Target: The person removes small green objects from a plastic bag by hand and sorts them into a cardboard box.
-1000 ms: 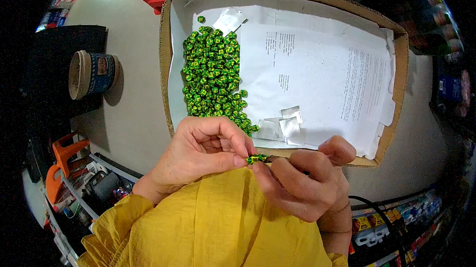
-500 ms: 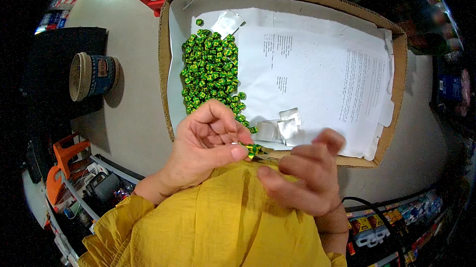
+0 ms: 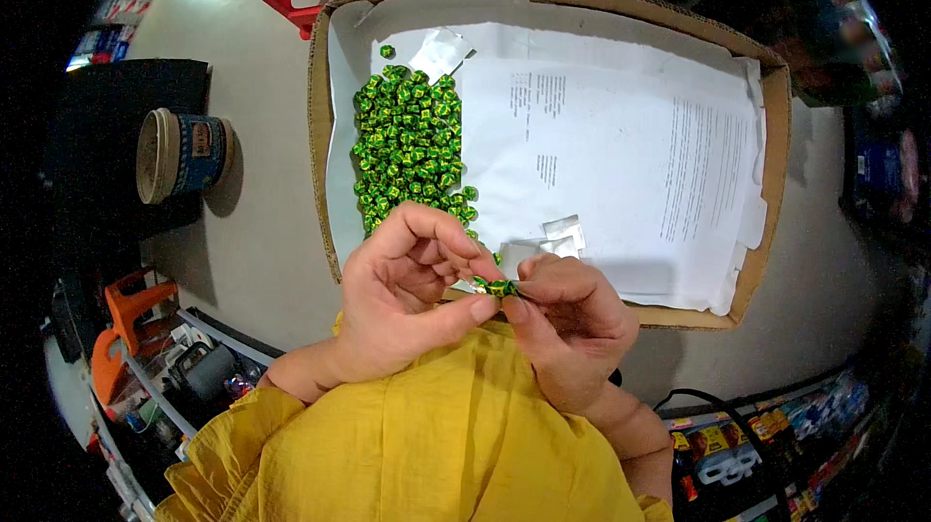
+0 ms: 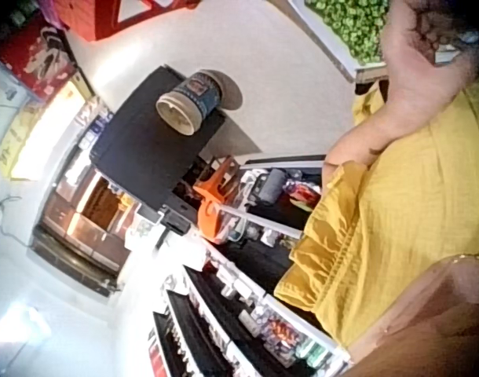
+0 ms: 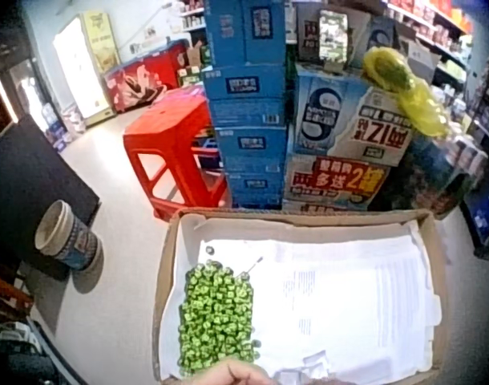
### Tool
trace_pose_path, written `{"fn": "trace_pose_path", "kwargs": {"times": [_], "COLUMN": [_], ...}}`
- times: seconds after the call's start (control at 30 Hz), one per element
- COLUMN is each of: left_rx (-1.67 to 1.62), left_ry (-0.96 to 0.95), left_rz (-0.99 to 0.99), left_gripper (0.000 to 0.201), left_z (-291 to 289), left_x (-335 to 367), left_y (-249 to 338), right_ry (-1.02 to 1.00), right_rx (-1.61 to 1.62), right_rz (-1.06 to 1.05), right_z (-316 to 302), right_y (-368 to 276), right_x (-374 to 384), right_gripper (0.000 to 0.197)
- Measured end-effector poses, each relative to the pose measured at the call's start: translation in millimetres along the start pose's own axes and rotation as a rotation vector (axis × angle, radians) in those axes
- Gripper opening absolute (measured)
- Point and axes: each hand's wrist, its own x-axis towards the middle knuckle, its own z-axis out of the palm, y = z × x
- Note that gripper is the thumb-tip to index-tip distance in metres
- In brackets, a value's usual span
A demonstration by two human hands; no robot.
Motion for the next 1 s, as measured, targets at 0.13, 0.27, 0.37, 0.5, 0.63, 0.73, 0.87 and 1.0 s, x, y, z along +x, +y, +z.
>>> {"fn": "trace_pose_path", "kwargs": {"times": [0.13,0.27,0.37,0.5,0.63,0.73,0.87,1.0], "left_rx": [-0.008,-0.012,0.011,0.030,0.072,0.095,0.205,0.521], "left_ry": [-0.017,-0.021,-0.005,-0.008,0.045,0.131,0.084,-0.091], "left_rz": [0.005,-0.020,-0.008,0.013,0.002,0.002,0.051,0.151], "left_gripper": [0.034,0.038,0.041,0.044,0.043,0.039,0.041,0.043], "left_z": [-1,-1,-1,-2,0,2,-6,-9], "left_x": [-1,-1,1,2,4,6,2,2], "left_y": [2,2,0,0,9,13,11,15], "right_ry": [0.035,0.079,0.055,-0.123,-0.261,-0.303,-0.378,-0.181], "right_rx": [0.147,0.136,-0.027,-0.524,-0.982,-1.090,-0.515,-0.207], "right_rz": [0.032,0.060,-0.031,-0.316,-0.529,-0.625,-0.187,0.326], "right_z": [7,11,7,1,4,8,-8,-5], "right_y": [3,0,-1,-11,-19,-20,-27,-38], "right_x": [-1,-1,0,6,11,12,27,37], "right_gripper": [0.017,0.017,0.019,0.026,0.039,0.044,0.032,0.014]}}
